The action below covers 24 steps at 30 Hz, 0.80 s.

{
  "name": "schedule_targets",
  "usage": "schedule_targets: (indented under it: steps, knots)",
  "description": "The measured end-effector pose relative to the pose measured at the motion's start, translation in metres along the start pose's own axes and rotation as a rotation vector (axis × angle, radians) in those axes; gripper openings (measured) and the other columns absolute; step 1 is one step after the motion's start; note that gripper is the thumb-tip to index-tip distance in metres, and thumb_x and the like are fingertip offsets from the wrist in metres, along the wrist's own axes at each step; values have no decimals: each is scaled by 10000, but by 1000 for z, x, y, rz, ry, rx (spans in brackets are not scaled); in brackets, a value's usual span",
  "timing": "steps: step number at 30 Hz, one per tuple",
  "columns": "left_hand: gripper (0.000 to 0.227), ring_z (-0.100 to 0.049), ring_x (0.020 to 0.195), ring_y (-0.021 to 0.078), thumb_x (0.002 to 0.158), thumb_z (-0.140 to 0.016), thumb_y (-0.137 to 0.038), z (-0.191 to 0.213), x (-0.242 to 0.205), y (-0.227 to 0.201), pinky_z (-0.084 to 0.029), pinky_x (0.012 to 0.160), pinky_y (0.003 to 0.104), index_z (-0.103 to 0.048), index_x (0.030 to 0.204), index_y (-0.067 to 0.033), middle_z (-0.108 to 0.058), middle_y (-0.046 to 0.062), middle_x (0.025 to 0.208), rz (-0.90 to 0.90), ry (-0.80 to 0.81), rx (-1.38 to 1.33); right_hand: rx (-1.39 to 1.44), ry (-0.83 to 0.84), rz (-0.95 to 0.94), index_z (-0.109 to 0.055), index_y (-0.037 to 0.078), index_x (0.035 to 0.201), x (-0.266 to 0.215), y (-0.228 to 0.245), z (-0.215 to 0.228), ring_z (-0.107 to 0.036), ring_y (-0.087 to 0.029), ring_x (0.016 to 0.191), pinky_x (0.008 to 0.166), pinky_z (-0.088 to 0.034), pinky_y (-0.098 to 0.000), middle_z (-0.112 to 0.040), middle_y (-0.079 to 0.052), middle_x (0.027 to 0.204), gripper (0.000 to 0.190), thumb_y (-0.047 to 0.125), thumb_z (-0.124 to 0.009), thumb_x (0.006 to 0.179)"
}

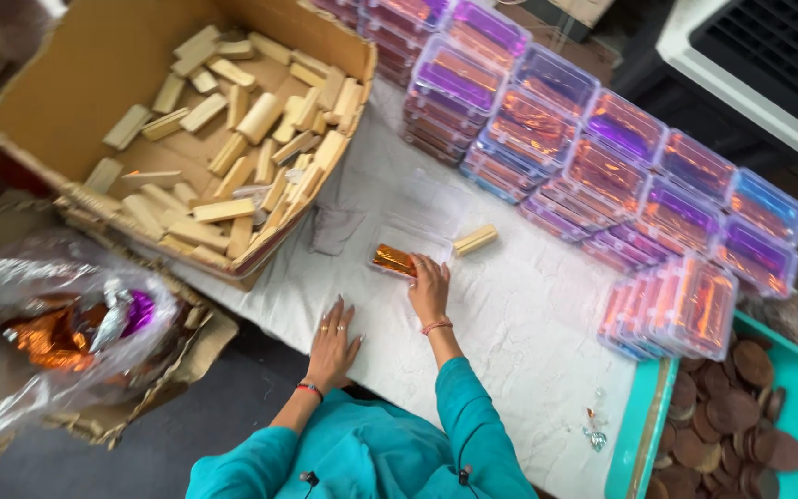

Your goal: Wrapping small wooden blocks in aluminium foil and organizing them into plastic containers.

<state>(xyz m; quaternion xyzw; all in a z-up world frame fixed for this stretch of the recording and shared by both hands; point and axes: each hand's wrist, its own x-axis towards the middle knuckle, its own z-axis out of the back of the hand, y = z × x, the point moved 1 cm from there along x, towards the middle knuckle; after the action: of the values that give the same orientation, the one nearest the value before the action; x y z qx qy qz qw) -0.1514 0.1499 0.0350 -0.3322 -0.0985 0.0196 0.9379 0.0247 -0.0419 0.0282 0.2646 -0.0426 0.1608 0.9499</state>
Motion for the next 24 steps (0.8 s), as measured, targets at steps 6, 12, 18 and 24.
schedule_targets:
  steps: [6,12,18,24]
  knots:
    - [526,-477,1352,385,933,-662,-240,55,-70,-21,-394,1119,482,-535,1412,-63,-451,210,1515,61,-58,-71,-14,-15,61,-495,105,1455,-12,20,28,-439,-287,1416,1210,-167,-628,-514,-119,1478,703,29,-743,801]
    - [365,-696,1133,250,993,-594,-270,122,-97,-49,-575,937,397,-650,1323,-123,-717,61,1258,692,-6,-467,106,-30,81,-429,49,1500,-90,57,19,-319,-385,1472,1211,-165,-637,-355,-198,1564,738,72,-730,826]
    - [425,-574,1283,307,943,-690,-148,155,-123,-14,-475,1068,415,-584,1344,-58,-621,138,1374,437,-465,-204,294,83,167,-586,49,1348,-110,94,15,-501,-330,1311,1135,-360,-498,-580,-156,1371,512,34,-688,846]
    - [752,-314,1512,408,928,-746,-140,254,-135,33,-316,1234,522,-337,1553,-55,-273,217,1619,657,-1127,45,537,214,250,-712,32,1130,-73,191,-3,-737,-233,953,851,-572,-347,-755,-109,1054,232,-13,-645,913]
